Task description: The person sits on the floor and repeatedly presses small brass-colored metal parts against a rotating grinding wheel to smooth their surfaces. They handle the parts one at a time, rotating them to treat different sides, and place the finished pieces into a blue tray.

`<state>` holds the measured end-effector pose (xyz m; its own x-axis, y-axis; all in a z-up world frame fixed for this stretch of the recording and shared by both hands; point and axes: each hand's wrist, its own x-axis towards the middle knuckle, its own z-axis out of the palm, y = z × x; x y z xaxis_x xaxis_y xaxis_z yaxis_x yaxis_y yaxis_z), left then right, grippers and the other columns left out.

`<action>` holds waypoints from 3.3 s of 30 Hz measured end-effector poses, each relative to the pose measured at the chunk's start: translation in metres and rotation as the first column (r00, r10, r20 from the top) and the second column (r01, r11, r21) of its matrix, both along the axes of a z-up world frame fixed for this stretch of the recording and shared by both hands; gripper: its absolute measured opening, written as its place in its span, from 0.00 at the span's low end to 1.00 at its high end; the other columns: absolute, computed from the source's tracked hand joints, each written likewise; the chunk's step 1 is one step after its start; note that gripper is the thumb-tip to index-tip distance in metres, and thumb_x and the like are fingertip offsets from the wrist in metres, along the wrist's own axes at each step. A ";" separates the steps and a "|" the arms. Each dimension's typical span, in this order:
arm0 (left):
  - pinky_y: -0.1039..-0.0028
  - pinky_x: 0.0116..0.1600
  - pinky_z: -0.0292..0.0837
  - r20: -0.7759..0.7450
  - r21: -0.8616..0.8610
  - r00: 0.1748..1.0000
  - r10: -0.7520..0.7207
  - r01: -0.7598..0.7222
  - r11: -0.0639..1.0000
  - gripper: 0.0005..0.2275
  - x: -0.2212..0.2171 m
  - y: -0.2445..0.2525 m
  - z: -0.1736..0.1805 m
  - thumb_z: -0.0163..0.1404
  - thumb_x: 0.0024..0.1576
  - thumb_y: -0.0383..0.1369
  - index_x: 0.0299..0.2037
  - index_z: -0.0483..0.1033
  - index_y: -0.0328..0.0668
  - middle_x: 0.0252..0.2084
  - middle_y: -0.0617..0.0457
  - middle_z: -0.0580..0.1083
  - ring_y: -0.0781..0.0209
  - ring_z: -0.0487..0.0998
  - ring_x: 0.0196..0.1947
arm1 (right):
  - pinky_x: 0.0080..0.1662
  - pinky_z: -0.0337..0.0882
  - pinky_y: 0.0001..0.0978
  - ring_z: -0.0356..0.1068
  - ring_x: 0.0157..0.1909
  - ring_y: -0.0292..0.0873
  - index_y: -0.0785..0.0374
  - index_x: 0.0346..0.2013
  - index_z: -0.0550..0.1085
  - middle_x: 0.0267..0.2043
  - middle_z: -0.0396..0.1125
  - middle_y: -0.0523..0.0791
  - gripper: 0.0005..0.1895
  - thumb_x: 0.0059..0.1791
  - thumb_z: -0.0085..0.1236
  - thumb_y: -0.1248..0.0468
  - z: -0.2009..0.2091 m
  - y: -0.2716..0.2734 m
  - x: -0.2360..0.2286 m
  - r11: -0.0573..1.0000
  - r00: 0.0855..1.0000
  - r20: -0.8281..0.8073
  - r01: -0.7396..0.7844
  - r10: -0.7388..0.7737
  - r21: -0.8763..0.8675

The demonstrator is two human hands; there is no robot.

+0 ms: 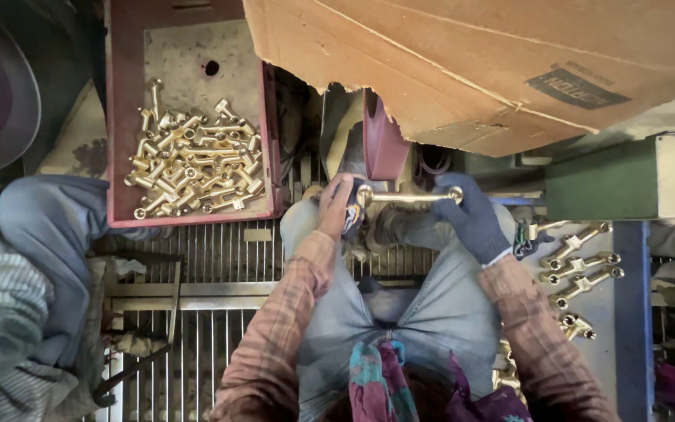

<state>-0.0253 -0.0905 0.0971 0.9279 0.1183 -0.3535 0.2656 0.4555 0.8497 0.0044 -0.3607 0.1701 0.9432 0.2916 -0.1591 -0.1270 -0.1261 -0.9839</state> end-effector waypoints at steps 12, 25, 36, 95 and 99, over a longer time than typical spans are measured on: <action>0.70 0.50 0.68 -0.062 0.339 0.993 0.103 -0.076 0.938 0.13 0.025 -0.018 -0.054 0.43 0.66 0.44 0.46 0.67 0.42 0.42 0.48 0.73 0.60 0.70 0.42 | 0.31 0.70 0.30 0.67 0.28 0.35 0.65 0.55 0.70 0.30 0.67 0.43 0.17 0.51 0.54 0.65 -0.021 0.022 0.028 0.977 0.983 -0.111 0.122 -0.143 -0.174; 0.69 0.30 0.71 -0.185 0.158 0.959 0.216 -0.188 0.969 0.13 0.028 -0.029 -0.057 0.47 0.63 0.46 0.44 0.73 0.46 0.30 0.51 0.74 0.63 0.73 0.26 | 0.23 0.67 0.32 0.64 0.21 0.36 0.65 0.44 0.72 0.27 0.66 0.43 0.14 0.50 0.54 0.58 -0.018 0.031 0.041 0.977 0.924 -0.330 0.148 -0.192 -0.154; 0.71 0.15 0.63 -0.254 -0.303 0.966 0.039 -0.117 0.946 0.12 0.026 -0.024 -0.062 0.44 0.64 0.48 0.40 0.67 0.50 0.21 0.51 0.71 0.61 0.70 0.13 | 0.23 0.67 0.33 0.58 0.18 0.36 0.67 0.35 0.73 0.24 0.62 0.43 0.16 0.49 0.56 0.54 -0.020 0.032 0.050 0.974 0.875 -0.433 0.163 -0.217 -0.159; 0.79 0.43 0.74 0.288 0.197 0.957 -0.004 -0.055 0.979 0.18 -0.039 0.043 0.026 0.62 0.54 0.26 0.54 0.72 0.39 0.42 0.56 0.73 0.70 0.74 0.40 | 0.49 0.74 0.31 0.72 0.44 0.38 0.67 0.66 0.66 0.45 0.69 0.45 0.23 0.55 0.50 0.67 0.009 0.021 -0.021 0.984 0.978 -0.124 -0.160 0.168 0.077; 0.80 0.43 0.73 0.304 0.256 0.951 0.051 -0.133 0.958 0.15 -0.021 0.058 0.013 0.61 0.53 0.26 0.49 0.75 0.40 0.40 0.57 0.74 0.71 0.74 0.38 | 0.51 0.72 0.31 0.72 0.45 0.38 0.65 0.68 0.63 0.46 0.71 0.44 0.25 0.55 0.49 0.66 0.004 0.037 -0.004 0.970 0.977 0.062 -0.191 0.202 -0.148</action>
<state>-0.0458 -0.0324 0.1101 0.9653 0.2607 -0.0116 -0.0446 0.2087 0.9770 0.0003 -0.3239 0.1742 0.8806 0.4521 -0.1422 -0.0118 -0.2790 -0.9602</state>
